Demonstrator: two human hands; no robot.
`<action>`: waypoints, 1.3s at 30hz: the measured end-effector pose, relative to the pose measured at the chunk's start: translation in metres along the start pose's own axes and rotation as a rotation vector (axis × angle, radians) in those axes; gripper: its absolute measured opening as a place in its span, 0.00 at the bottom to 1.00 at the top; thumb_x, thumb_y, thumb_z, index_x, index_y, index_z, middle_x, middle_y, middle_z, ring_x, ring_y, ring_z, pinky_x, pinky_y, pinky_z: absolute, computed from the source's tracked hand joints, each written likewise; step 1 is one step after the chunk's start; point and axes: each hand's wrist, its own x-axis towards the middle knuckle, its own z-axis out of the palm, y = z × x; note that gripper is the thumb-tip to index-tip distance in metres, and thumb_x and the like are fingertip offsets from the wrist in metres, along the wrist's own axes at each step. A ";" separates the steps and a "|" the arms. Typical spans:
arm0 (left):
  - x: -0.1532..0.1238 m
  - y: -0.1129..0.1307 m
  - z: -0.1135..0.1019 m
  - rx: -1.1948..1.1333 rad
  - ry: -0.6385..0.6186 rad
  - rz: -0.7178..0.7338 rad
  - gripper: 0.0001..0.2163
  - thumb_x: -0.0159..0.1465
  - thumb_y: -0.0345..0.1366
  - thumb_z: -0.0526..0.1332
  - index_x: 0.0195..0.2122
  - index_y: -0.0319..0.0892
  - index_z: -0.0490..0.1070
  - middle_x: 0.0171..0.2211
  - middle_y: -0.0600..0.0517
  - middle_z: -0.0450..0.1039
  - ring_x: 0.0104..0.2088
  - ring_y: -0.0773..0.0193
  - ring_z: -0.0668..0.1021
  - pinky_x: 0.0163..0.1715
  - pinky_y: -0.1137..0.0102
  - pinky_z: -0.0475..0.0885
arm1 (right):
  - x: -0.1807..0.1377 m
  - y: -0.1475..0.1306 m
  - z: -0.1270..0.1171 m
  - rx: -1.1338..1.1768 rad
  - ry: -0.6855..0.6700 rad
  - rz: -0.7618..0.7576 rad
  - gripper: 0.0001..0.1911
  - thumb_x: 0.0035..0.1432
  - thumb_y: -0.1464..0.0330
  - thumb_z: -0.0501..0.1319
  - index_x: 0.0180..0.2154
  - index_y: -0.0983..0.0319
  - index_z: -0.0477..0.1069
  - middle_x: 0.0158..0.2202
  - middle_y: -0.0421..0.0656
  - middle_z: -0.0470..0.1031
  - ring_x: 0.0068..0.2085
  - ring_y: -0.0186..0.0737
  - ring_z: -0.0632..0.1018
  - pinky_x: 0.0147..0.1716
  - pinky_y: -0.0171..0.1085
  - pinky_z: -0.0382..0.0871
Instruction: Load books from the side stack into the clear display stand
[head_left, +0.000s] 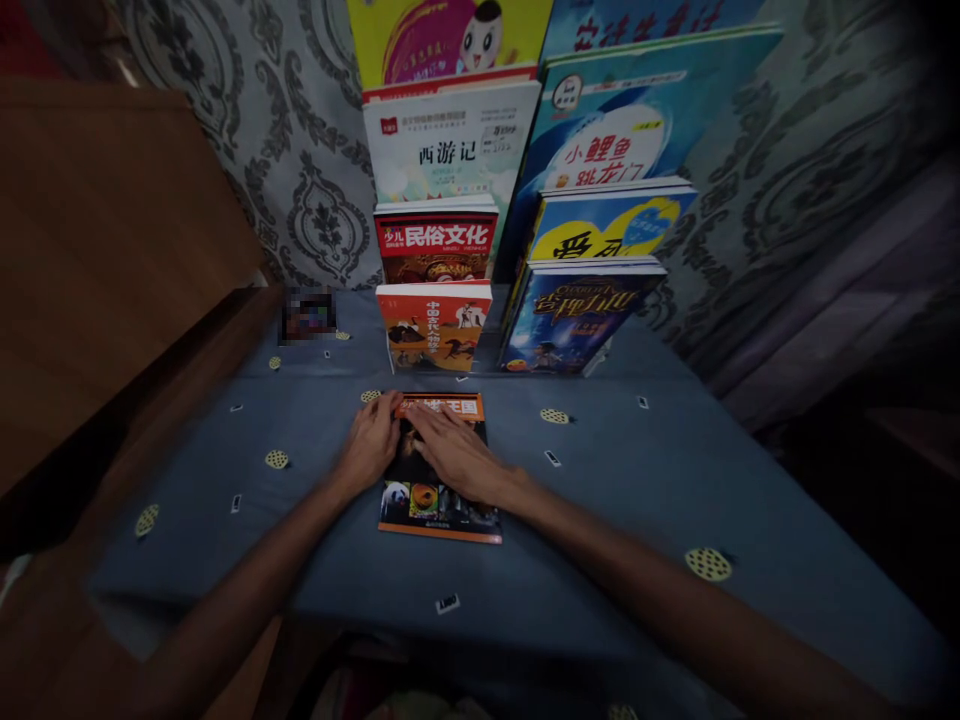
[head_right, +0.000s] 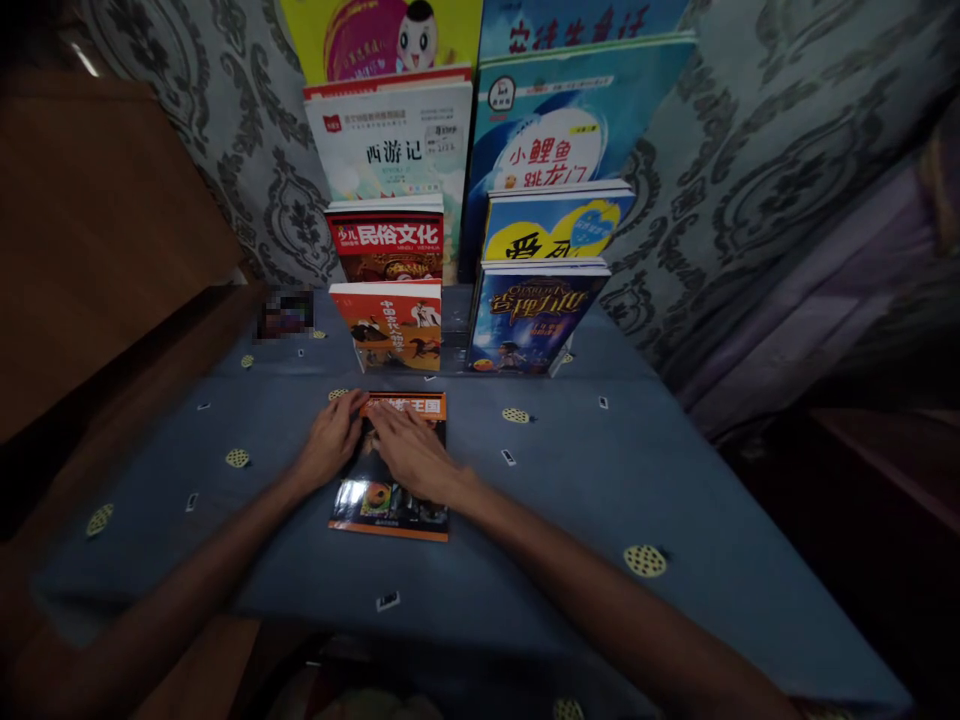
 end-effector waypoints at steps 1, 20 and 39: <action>0.000 0.001 0.000 0.008 -0.004 -0.004 0.20 0.68 0.28 0.51 0.62 0.40 0.60 0.58 0.40 0.73 0.58 0.51 0.73 0.56 0.53 0.70 | -0.002 0.004 -0.001 0.002 0.004 0.016 0.27 0.70 0.68 0.47 0.68 0.67 0.56 0.69 0.56 0.61 0.71 0.45 0.59 0.71 0.54 0.49; 0.005 0.007 -0.004 0.026 -0.052 0.067 0.18 0.70 0.34 0.53 0.61 0.41 0.63 0.59 0.40 0.72 0.62 0.52 0.72 0.62 0.52 0.66 | -0.038 0.086 -0.027 0.283 0.308 0.218 0.22 0.72 0.60 0.47 0.60 0.57 0.68 0.56 0.46 0.78 0.59 0.48 0.76 0.59 0.52 0.69; 0.043 0.049 0.018 -0.041 -0.374 0.345 0.20 0.73 0.34 0.48 0.66 0.43 0.58 0.64 0.43 0.67 0.66 0.58 0.69 0.69 0.51 0.55 | -0.039 0.090 -0.023 0.340 0.344 0.227 0.23 0.73 0.60 0.46 0.60 0.59 0.68 0.58 0.48 0.76 0.60 0.46 0.75 0.61 0.51 0.67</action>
